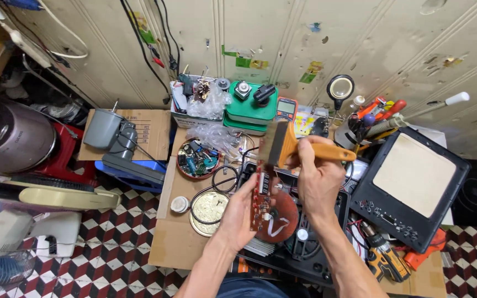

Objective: The person cleans a circuit board with a brush, then uses a multimeter to test the board's connections. They also use a magnifying glass to inspect the board closely.

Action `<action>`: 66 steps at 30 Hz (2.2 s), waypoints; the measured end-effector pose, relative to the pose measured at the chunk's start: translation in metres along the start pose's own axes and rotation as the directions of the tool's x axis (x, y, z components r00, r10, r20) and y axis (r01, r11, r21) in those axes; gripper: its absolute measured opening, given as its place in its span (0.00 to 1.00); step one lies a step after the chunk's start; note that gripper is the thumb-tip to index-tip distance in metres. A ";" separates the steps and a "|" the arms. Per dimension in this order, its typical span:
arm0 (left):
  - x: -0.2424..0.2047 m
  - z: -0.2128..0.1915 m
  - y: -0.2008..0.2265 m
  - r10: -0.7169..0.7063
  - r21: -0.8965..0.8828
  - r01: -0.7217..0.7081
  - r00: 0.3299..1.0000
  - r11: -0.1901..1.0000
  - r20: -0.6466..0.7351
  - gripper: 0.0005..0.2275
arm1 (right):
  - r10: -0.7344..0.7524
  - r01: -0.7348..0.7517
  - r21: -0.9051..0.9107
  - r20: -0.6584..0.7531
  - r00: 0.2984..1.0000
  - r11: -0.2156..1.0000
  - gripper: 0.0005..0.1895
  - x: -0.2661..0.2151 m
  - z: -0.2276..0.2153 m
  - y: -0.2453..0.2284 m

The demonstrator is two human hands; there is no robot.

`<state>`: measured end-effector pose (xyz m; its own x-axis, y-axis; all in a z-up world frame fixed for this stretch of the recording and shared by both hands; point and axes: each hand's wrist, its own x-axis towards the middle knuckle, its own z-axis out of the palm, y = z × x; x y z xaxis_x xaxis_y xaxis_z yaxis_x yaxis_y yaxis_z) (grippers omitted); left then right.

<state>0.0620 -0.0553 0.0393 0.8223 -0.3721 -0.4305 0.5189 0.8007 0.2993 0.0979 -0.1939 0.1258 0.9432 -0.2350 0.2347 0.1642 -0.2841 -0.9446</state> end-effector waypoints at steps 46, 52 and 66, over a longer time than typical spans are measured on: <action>-0.001 0.025 0.018 0.071 -0.079 -0.063 0.992 0.995 0.107 0.20 | 0.131 -0.127 -0.211 0.003 0.991 0.969 0.10 -0.056 -0.028 -0.024; 0.007 0.008 0.023 0.097 -0.017 -0.096 0.983 0.995 0.157 0.22 | 0.229 -0.167 -0.221 0.298 0.927 0.961 0.09 -0.072 -0.031 -0.017; 0.012 0.006 0.028 0.075 0.025 -0.076 0.996 0.997 0.054 0.20 | -0.068 0.182 -0.256 0.397 0.915 0.949 0.09 -0.071 -0.035 -0.010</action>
<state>0.0879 -0.0404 0.0470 0.8702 -0.3361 -0.3603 0.4605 0.8148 0.3521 0.0196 -0.2070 0.1268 0.9668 0.1734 0.1879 0.2534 -0.5508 -0.7952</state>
